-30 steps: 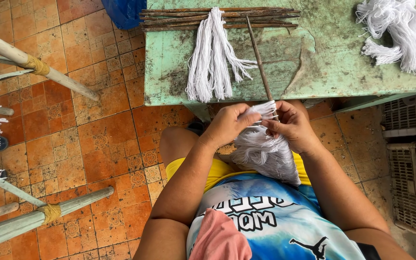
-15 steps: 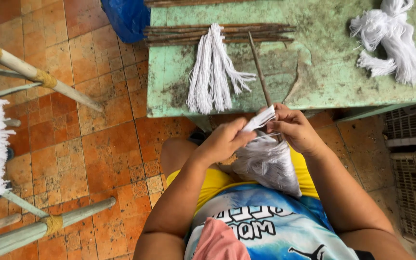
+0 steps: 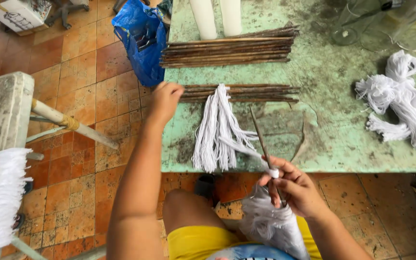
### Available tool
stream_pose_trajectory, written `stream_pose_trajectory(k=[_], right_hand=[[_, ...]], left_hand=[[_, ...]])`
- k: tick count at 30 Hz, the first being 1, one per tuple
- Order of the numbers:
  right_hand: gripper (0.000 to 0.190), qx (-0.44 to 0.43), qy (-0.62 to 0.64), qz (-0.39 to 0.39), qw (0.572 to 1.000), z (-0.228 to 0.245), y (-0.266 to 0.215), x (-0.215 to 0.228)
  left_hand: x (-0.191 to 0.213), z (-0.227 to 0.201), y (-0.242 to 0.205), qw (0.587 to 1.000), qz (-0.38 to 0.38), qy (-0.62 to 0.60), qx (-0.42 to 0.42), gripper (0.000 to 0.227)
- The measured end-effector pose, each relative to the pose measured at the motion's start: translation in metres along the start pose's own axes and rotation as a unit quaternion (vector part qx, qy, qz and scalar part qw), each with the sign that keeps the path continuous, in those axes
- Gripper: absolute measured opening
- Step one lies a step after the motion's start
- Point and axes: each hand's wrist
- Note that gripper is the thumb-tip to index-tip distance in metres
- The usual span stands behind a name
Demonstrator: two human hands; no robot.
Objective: Knotting bundles of white thread onto a wooden stick to create a decorative fringe or macrame piece
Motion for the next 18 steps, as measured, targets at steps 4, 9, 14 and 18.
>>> stream_pose_trajectory(k=[4, 9, 14, 18], right_hand=[[0.047, -0.034, 0.023, -0.06, 0.997, -0.003, 0.005, 0.007], [0.046, -0.042, 0.059, -0.084, 0.994, -0.002, -0.002, 0.023], [0.041, -0.069, 0.075, -0.091, 0.991, -0.005, 0.001, 0.033], [0.042, -0.084, 0.123, -0.106, 0.983, -0.012, -0.003, 0.04]], left_hand=[[-0.096, 0.03, 0.143, 0.985, -0.043, 0.085, -0.145, 0.017], [-0.128, 0.014, 0.182, 0.975, 0.055, 0.194, -0.09, 0.03], [-0.126, 0.01, 0.175, 0.98, 0.035, 0.168, -0.099, 0.025], [-0.129, 0.011, 0.174, 0.977, 0.038, 0.167, -0.128, 0.022]])
Point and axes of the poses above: each hand's wrist, its own y-axis towards the middle knuckle, its own x-axis out of the back of the hand, z = x × y
